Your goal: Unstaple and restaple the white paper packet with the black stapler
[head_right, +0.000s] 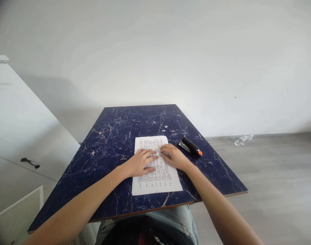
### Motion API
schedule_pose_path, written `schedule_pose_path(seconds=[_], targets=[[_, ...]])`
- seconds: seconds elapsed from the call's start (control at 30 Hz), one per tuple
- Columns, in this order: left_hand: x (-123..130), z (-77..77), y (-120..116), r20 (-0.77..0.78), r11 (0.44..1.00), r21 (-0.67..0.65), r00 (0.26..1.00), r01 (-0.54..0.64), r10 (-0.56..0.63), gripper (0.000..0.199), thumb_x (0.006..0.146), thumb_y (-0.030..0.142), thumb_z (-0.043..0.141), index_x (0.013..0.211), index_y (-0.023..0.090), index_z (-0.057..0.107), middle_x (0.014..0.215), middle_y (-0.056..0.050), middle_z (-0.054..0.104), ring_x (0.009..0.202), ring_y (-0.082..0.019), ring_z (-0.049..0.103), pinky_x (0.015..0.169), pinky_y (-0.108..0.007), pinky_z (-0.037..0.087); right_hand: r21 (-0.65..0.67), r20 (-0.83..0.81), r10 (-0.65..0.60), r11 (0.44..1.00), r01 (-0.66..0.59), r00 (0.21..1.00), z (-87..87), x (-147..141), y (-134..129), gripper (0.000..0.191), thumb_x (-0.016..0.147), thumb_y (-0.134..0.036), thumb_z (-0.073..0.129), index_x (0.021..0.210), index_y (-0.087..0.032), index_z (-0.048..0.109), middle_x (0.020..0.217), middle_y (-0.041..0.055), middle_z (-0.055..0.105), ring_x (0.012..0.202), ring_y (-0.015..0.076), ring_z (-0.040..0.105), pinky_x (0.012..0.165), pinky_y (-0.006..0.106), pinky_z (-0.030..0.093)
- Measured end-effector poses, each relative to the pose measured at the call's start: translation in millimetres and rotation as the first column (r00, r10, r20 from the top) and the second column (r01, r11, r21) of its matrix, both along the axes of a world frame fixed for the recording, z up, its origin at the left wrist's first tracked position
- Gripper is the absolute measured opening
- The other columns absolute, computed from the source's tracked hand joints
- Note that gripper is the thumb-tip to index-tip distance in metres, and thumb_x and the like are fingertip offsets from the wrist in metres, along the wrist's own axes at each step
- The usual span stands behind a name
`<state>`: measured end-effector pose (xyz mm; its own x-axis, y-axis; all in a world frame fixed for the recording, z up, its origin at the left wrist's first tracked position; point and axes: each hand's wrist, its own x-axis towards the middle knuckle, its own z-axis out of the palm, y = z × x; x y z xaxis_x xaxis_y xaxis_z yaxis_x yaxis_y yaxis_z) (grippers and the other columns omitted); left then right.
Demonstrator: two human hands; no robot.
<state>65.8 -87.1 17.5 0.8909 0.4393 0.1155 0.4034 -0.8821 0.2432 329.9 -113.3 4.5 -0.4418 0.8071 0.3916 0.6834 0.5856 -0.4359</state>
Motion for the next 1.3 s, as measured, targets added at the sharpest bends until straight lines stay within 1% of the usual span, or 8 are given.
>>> schedule_pose_path(seconds=[0.33, 0.7, 0.9, 1.07, 1.2, 1.3], targets=[[-0.9, -4.4, 1.7, 0.006, 1.0, -0.007, 1.0, -0.002, 0.002, 0.066, 0.099, 0.066, 0.032, 0.153, 0.03, 0.043, 0.16, -0.009, 0.04, 0.146, -0.033, 0.034, 0.118, -0.053, 0.027, 0.005, -0.009, -0.009, 1.0, 0.009, 1.0, 0.0, 0.0, 0.0, 0.018, 0.095, -0.024, 0.056, 0.104, -0.025, 0.071, 0.118, 0.0098, 0.069, 0.111, 0.0279, 0.064, 0.098, 0.049, 0.054], [-2.0, -1.3, 2.0, -0.009, 1.0, -0.019, 1.0, 0.001, -0.001, 0.065, 0.099, 0.066, 0.032, 0.152, 0.029, 0.044, 0.159, -0.009, 0.04, 0.146, -0.032, 0.035, 0.117, -0.052, 0.027, -0.004, 0.001, -0.03, 1.0, 0.03, 1.0, 1.3, 5.4, -1.5, 0.018, 0.095, -0.023, 0.055, 0.101, -0.024, 0.071, 0.108, 0.0087, 0.07, 0.102, 0.0265, 0.064, 0.092, 0.046, 0.055], [-2.5, -1.7, 2.8, -0.009, 1.0, -0.027, 1.0, 0.005, -0.006, 0.065, 0.099, 0.066, 0.032, 0.153, 0.03, 0.043, 0.16, -0.008, 0.039, 0.146, -0.033, 0.034, 0.117, -0.052, 0.027, 0.003, 0.001, -0.025, 1.0, 0.025, 1.0, 1.1, 5.5, -1.0, 0.017, 0.095, -0.024, 0.055, 0.1, -0.024, 0.071, 0.107, 0.0088, 0.07, 0.1, 0.0265, 0.064, 0.091, 0.047, 0.055], [-2.1, -2.7, 2.3, 0.0, 1.0, -0.016, 1.0, 0.0, 0.0, 0.065, 0.099, 0.066, 0.033, 0.152, 0.03, 0.043, 0.159, -0.008, 0.04, 0.146, -0.033, 0.034, 0.118, -0.052, 0.027, 0.003, 0.007, -0.028, 1.0, 0.028, 1.0, 2.3, 4.3, -1.8, 0.016, 0.096, -0.024, 0.054, 0.098, -0.024, 0.07, 0.106, 0.0082, 0.07, 0.1, 0.0261, 0.063, 0.092, 0.044, 0.054], [-1.9, -0.7, 1.5, -0.002, 1.0, -0.03, 1.0, 0.002, -0.002, 0.067, 0.099, 0.067, 0.03, 0.154, 0.031, 0.041, 0.16, -0.009, 0.038, 0.147, -0.033, 0.032, 0.119, -0.055, 0.025, 0.007, 0.025, -0.048, 0.999, 0.048, 0.999, 3.3, 2.8, -2.7, 0.016, 0.096, -0.024, 0.053, 0.098, -0.024, 0.069, 0.104, 0.0081, 0.069, 0.099, 0.026, 0.063, 0.09, 0.043, 0.053], [-2.7, 2.5, 0.6, 0.015, 1.0, -0.01, 1.0, -0.026, 0.026, 0.065, 0.101, 0.065, 0.027, 0.152, 0.029, 0.044, 0.159, -0.01, 0.04, 0.148, -0.033, 0.032, 0.12, -0.056, 0.025, 0.019, 0.055, -0.088, 0.996, 0.087, 0.995, 4.3, 2.8, -3.2, 0.014, 0.096, -0.023, 0.053, 0.097, -0.023, 0.068, 0.101, 0.0079, 0.068, 0.094, 0.0257, 0.061, 0.088, 0.043, 0.053]])
